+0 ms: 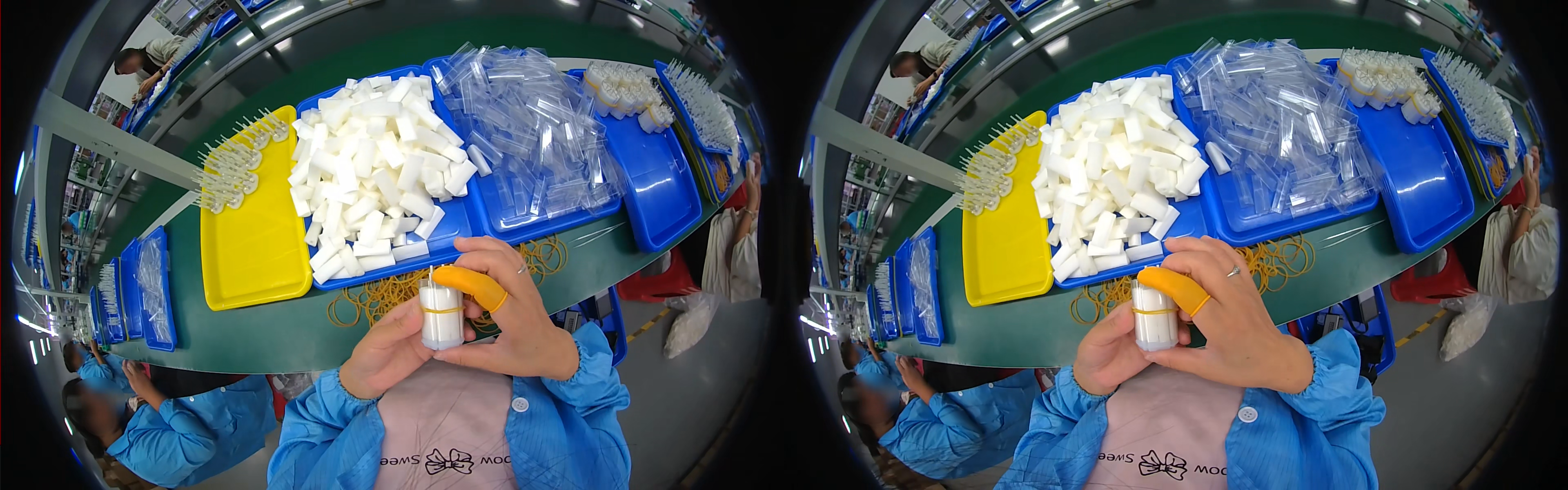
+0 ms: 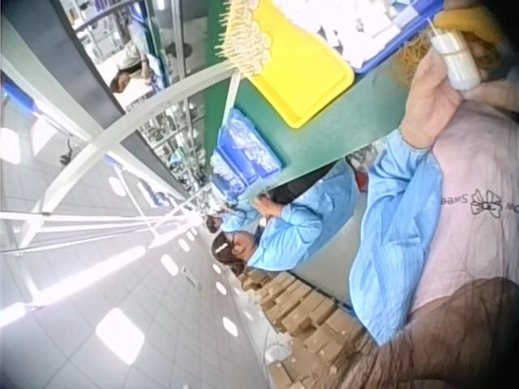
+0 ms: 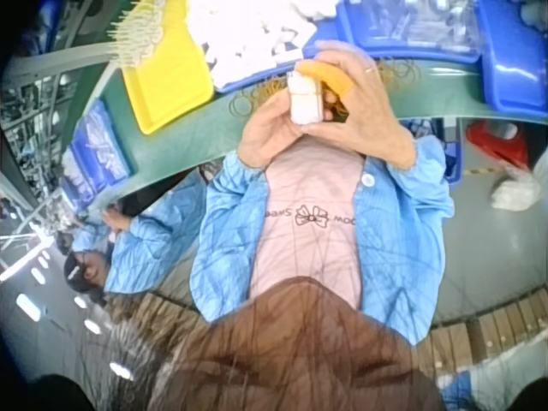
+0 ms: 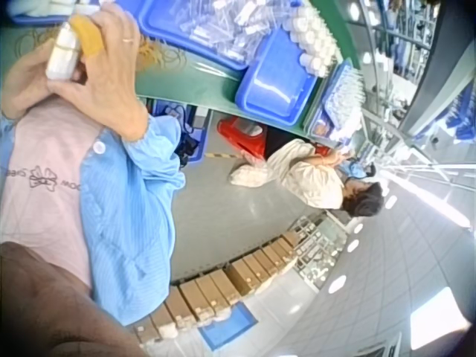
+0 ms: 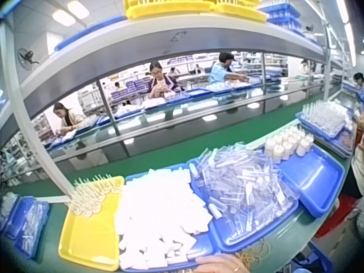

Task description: The person assembles small white plastic components by inserting them into clear plastic sleeves. They then secure the bundle with a yellow rubber band using a metal tool to assist in wrapping. The process is repeated for multiple units on a factory assembly line.

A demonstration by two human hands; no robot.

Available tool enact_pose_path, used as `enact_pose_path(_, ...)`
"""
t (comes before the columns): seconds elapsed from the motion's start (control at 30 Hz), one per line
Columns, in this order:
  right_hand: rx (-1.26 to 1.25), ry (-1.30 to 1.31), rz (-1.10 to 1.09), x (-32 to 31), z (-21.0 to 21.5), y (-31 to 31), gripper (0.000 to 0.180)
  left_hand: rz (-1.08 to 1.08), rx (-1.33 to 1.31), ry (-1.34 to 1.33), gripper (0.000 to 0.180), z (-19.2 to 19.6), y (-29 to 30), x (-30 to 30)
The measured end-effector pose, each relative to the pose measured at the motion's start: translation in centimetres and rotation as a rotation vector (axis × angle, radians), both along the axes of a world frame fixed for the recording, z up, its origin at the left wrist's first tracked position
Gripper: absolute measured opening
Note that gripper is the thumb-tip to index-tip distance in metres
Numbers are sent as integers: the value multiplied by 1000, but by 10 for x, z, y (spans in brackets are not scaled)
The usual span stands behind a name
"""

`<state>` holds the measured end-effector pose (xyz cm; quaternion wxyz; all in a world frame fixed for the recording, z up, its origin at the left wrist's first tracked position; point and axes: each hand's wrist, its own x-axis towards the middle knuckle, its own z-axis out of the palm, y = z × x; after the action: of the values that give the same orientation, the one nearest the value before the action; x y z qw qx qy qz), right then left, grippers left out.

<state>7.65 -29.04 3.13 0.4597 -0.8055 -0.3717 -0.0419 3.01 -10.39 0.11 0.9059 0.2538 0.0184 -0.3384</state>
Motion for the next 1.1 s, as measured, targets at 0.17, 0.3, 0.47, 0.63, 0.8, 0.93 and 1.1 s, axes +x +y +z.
enact_pose_path(0.17, -89, -121, -59, -5, -3, 3, 63, 86, 250, -89, 68, 5, -2, -5)
enact_pose_path(0.3, -135, -105, -64, -7, 4, 5, 69, 168, 420, -142, 76, 11, -4, -6)
enact_pose_path(0.47, -66, 3, -76, -4, 10, 1, 76, 95, 186, -41, 77, 4, 2, -4)
enact_pose_path(0.63, -44, -17, -61, -5, 2, 3, 69, 46, 100, 12, 74, 3, 1, -3)
enact_pose_path(0.8, -98, -81, -79, -8, 2, 6, 63, 41, 84, 15, 74, 2, 1, -1)
enact_pose_path(0.93, -92, 7, 12, 0, 6, -1, 72, 121, 182, 15, 70, 6, -6, 3)
enact_pose_path(1.1, 222, 508, 234, 11, 11, -26, 84, 5, 194, -79, 81, 7, 4, -5)
